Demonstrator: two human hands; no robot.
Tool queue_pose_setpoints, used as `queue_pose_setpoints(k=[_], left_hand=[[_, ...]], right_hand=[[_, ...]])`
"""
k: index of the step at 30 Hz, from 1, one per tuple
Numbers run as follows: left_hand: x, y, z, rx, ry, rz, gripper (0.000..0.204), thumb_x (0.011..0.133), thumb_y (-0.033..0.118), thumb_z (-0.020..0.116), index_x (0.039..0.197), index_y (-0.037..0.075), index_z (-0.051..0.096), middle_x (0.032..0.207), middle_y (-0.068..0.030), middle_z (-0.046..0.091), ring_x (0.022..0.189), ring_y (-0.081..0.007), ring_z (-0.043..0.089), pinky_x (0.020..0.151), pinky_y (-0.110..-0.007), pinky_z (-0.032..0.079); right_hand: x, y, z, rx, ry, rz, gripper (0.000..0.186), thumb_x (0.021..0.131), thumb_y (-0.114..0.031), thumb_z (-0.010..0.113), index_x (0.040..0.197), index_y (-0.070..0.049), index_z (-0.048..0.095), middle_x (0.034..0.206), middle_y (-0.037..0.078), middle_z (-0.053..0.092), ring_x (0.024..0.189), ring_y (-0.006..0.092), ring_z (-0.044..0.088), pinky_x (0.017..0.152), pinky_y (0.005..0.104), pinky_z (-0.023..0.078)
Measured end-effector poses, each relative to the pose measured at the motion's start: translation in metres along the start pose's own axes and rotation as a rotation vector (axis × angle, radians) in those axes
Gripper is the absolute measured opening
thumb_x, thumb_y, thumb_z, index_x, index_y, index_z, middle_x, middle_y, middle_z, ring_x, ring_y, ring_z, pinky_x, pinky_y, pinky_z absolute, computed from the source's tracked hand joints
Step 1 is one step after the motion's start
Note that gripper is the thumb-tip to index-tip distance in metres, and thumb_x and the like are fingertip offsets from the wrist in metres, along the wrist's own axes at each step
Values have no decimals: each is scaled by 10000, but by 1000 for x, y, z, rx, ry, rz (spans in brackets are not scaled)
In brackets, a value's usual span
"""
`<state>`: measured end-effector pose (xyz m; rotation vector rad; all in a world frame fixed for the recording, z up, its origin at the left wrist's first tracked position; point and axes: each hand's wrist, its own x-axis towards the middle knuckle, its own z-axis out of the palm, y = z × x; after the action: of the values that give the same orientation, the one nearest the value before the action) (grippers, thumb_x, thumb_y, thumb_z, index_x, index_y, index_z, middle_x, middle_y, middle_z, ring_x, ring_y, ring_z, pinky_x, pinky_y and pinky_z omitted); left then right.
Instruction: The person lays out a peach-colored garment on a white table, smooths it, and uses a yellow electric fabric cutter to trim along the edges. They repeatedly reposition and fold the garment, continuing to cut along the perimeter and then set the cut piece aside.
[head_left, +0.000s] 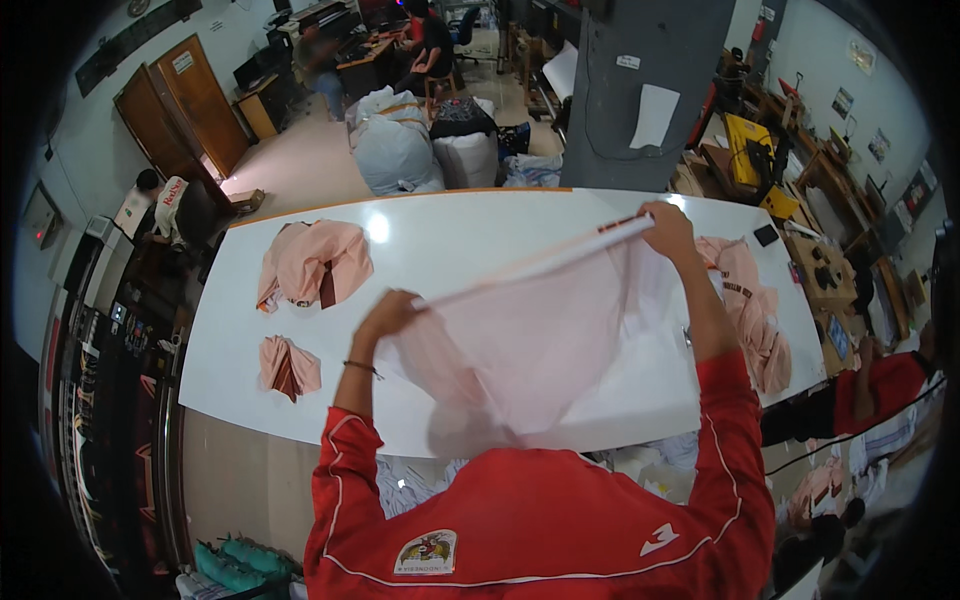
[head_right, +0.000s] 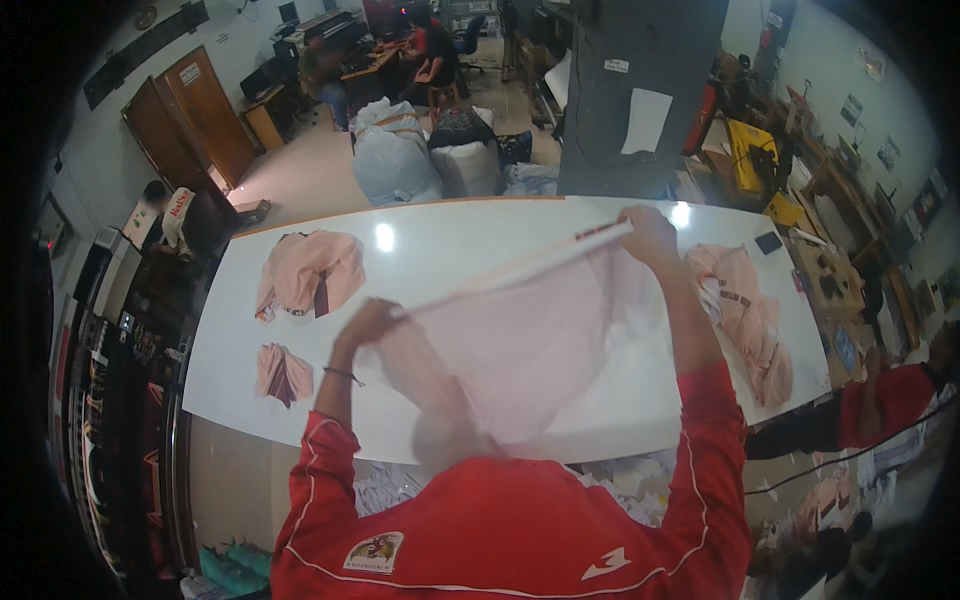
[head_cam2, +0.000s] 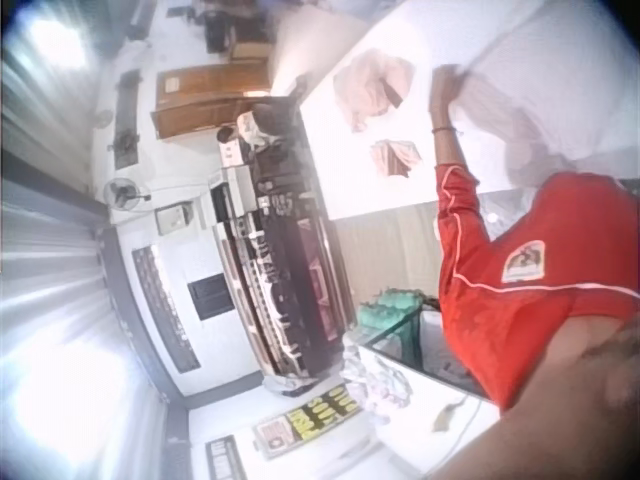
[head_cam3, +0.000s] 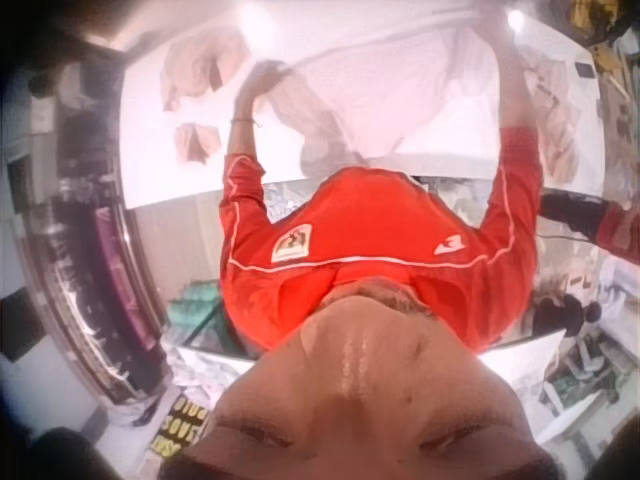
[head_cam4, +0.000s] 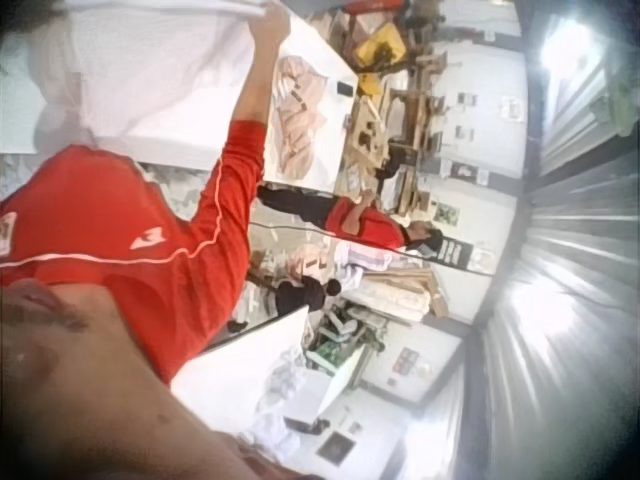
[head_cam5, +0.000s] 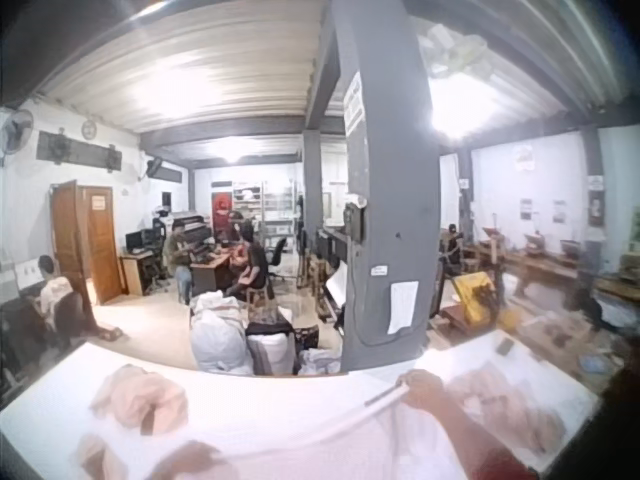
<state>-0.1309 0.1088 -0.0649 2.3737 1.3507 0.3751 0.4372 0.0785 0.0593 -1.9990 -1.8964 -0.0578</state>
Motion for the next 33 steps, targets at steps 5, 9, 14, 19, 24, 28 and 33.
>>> queue_pose_setpoints(k=[5,9,14,19,24,28,33], left_hand=[[5,22,-94,151,705,105,354,833,-51,672,1164,16,780,1078,-244,754,999,-397,726,868,-430,569],[-43,72,-141,66,874,98,411,804,-142,612,1140,22,782,959,-194,727,913,-382,709,829,-421,563],[-129,37,-77,240,879,-82,499,697,-162,594,1114,32,788,947,-170,688,894,-360,691,808,-418,553],[-163,27,-59,188,857,-269,491,677,-137,586,1099,13,787,949,-153,675,894,-352,685,817,-409,557],[-129,11,-128,171,1114,-252,410,722,-99,613,1086,-22,784,927,-155,653,845,-303,695,774,-378,557],[-52,-9,-150,27,1076,-296,233,876,65,698,1068,-35,783,829,-161,684,727,-280,679,717,-367,551],[44,20,-123,-540,447,-432,339,996,272,676,1133,-32,739,847,-68,674,705,-147,660,668,-331,586]], right_hand=[[30,17,-1,30,513,41,291,833,-94,706,1110,-164,762,1116,122,680,1087,362,683,908,470,555],[25,29,-31,98,776,-94,255,879,-62,677,1108,-138,760,1064,126,657,1015,377,668,881,474,546],[-41,64,-10,126,647,-92,162,894,-48,648,1032,-63,733,1021,165,661,980,382,663,843,455,549],[-105,54,-14,414,360,-166,268,823,120,580,1027,-34,662,1011,78,663,1000,242,667,828,338,541],[-106,24,-66,874,225,149,248,862,126,572,1035,-45,626,1012,5,648,955,87,620,846,227,498],[-77,37,-53,962,340,97,232,938,-3,594,1151,-28,683,990,28,658,700,86,597,578,232,478],[-57,67,-12,1410,131,595,413,1047,-91,528,1447,11,532,1065,128,696,987,292,727,788,374,621]])
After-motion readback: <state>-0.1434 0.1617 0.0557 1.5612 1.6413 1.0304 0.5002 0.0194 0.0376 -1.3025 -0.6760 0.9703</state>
